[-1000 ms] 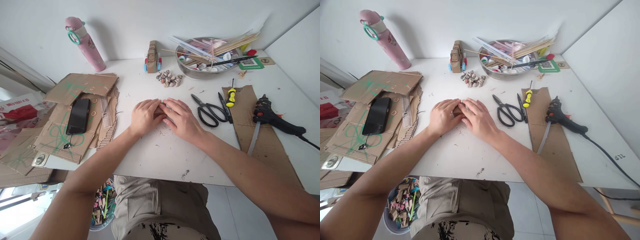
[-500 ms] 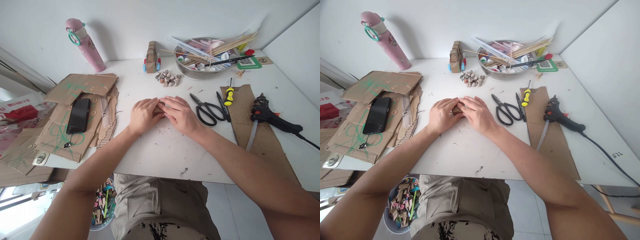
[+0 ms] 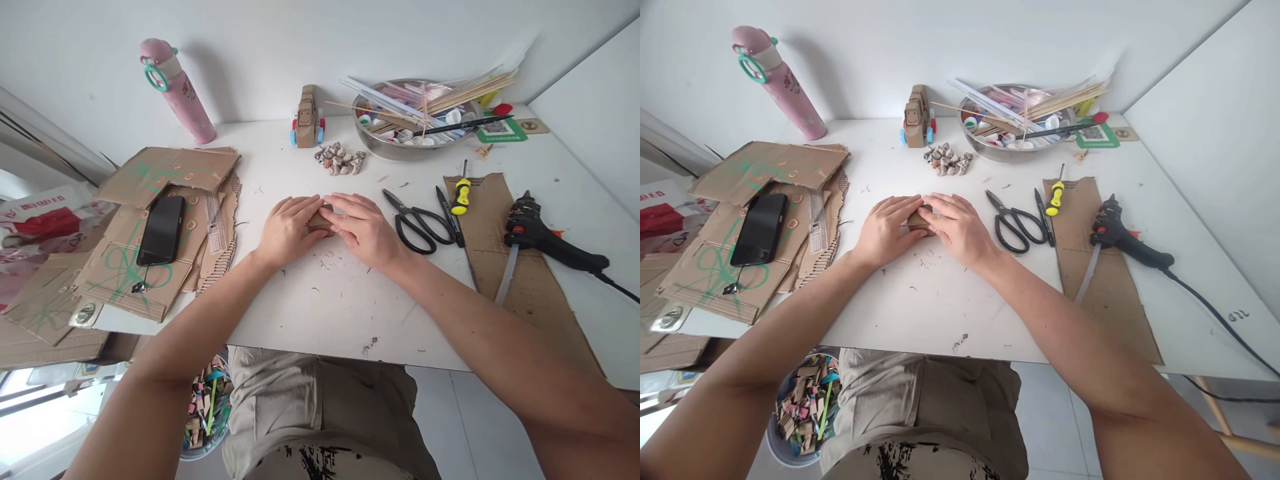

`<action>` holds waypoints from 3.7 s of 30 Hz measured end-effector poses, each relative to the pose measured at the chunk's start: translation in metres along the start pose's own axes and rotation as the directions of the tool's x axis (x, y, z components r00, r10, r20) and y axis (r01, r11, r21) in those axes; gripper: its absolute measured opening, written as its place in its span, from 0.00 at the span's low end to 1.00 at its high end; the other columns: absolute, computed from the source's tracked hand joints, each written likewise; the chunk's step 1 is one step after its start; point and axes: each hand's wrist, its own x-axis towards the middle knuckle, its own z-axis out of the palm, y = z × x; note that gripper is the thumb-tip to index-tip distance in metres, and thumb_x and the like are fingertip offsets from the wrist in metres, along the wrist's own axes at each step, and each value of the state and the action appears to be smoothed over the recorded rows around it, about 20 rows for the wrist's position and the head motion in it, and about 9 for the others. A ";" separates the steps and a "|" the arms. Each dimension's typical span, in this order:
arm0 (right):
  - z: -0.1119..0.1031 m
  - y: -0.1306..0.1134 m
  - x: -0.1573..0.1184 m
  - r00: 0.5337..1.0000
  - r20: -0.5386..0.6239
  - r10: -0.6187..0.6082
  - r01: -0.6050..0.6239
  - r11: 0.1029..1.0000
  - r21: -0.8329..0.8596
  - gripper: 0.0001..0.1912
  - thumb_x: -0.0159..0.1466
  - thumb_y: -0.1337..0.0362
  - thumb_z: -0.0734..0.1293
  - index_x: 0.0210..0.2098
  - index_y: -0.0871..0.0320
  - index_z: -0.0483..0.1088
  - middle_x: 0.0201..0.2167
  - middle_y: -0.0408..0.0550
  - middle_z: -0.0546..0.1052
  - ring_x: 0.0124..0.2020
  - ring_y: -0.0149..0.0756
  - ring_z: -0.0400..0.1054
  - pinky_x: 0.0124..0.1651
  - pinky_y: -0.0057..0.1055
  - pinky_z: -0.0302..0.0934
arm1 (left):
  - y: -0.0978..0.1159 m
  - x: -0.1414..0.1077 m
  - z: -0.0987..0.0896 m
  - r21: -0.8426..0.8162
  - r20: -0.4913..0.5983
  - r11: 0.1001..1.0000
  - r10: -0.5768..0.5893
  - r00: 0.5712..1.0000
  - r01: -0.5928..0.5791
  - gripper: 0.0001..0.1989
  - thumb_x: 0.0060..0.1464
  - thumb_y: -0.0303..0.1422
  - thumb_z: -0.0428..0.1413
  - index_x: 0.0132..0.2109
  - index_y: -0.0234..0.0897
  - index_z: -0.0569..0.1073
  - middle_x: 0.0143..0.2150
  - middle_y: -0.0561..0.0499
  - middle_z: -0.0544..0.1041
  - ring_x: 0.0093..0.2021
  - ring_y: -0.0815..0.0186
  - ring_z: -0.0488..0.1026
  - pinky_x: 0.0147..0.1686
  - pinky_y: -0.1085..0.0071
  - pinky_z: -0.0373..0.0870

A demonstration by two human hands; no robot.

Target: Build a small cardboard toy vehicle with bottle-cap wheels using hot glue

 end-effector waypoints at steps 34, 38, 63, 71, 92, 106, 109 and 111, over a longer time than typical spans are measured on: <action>-0.007 -0.004 0.000 0.994 0.070 0.083 -0.084 0.996 0.018 0.24 0.75 0.66 0.61 0.64 0.42 0.78 0.71 0.46 0.74 0.73 0.50 0.68 0.74 0.64 0.62 | -0.005 0.004 -0.017 -0.228 -0.013 0.973 0.037 0.999 -0.039 0.02 0.60 0.31 0.66 0.38 0.42 0.80 0.48 0.48 0.86 0.48 0.59 0.83 0.67 0.42 0.72; -0.011 -0.004 0.000 0.992 0.094 0.084 -0.088 0.996 0.035 0.24 0.76 0.66 0.60 0.64 0.44 0.78 0.73 0.48 0.72 0.74 0.50 0.66 0.74 0.64 0.61 | -0.004 0.004 -0.017 -0.220 -0.015 0.974 0.040 0.999 -0.043 0.03 0.60 0.31 0.66 0.37 0.42 0.80 0.49 0.48 0.86 0.46 0.59 0.83 0.66 0.43 0.73; -0.008 0.003 -0.002 0.983 0.044 0.180 -0.185 0.973 0.138 0.24 0.68 0.64 0.70 0.62 0.43 0.80 0.74 0.50 0.71 0.75 0.55 0.64 0.75 0.65 0.60 | 0.004 0.007 -0.022 -0.116 0.010 0.993 0.040 0.999 -0.038 0.05 0.62 0.30 0.59 0.37 0.44 0.77 0.50 0.48 0.88 0.49 0.56 0.84 0.64 0.43 0.74; -0.007 0.000 0.001 0.975 0.043 0.217 -0.221 0.950 0.222 0.21 0.70 0.64 0.70 0.60 0.44 0.81 0.73 0.52 0.72 0.74 0.54 0.66 0.74 0.63 0.62 | 0.002 0.004 -0.017 -0.099 -0.053 0.993 0.053 0.997 -0.058 0.05 0.63 0.32 0.62 0.36 0.44 0.76 0.49 0.49 0.88 0.49 0.57 0.84 0.64 0.44 0.75; -0.004 -0.001 -0.002 0.969 -0.022 0.245 -0.224 0.915 0.337 0.20 0.69 0.66 0.71 0.58 0.45 0.83 0.71 0.50 0.75 0.74 0.52 0.67 0.77 0.56 0.62 | 0.015 0.007 0.005 0.023 -0.234 1.000 0.000 0.972 0.005 0.14 0.56 0.33 0.69 0.30 0.44 0.70 0.37 0.55 0.83 0.44 0.58 0.82 0.68 0.43 0.70; -0.001 0.002 -0.004 0.982 -0.059 0.180 -0.160 0.956 0.247 0.20 0.69 0.65 0.72 0.59 0.44 0.82 0.70 0.51 0.75 0.72 0.54 0.69 0.73 0.58 0.66 | 0.017 0.007 0.006 0.044 -0.278 0.998 0.049 0.959 -0.038 0.09 0.59 0.33 0.64 0.34 0.44 0.72 0.35 0.54 0.82 0.42 0.57 0.81 0.62 0.47 0.74; -0.001 0.002 -0.004 0.984 -0.068 0.167 -0.148 0.962 0.231 0.20 0.69 0.65 0.72 0.60 0.45 0.82 0.70 0.52 0.76 0.71 0.54 0.69 0.73 0.59 0.67 | 0.016 0.006 0.006 0.049 -0.272 0.998 0.048 0.961 -0.036 0.08 0.59 0.32 0.64 0.34 0.45 0.72 0.36 0.53 0.83 0.43 0.57 0.82 0.62 0.47 0.74; -0.001 0.003 -0.004 0.985 -0.075 0.158 -0.140 0.968 0.206 0.20 0.70 0.64 0.71 0.60 0.44 0.82 0.70 0.51 0.76 0.71 0.54 0.69 0.72 0.61 0.67 | 0.016 0.005 0.005 0.049 -0.251 0.999 0.036 0.967 -0.024 0.08 0.59 0.32 0.64 0.35 0.45 0.72 0.37 0.53 0.84 0.43 0.57 0.82 0.63 0.47 0.74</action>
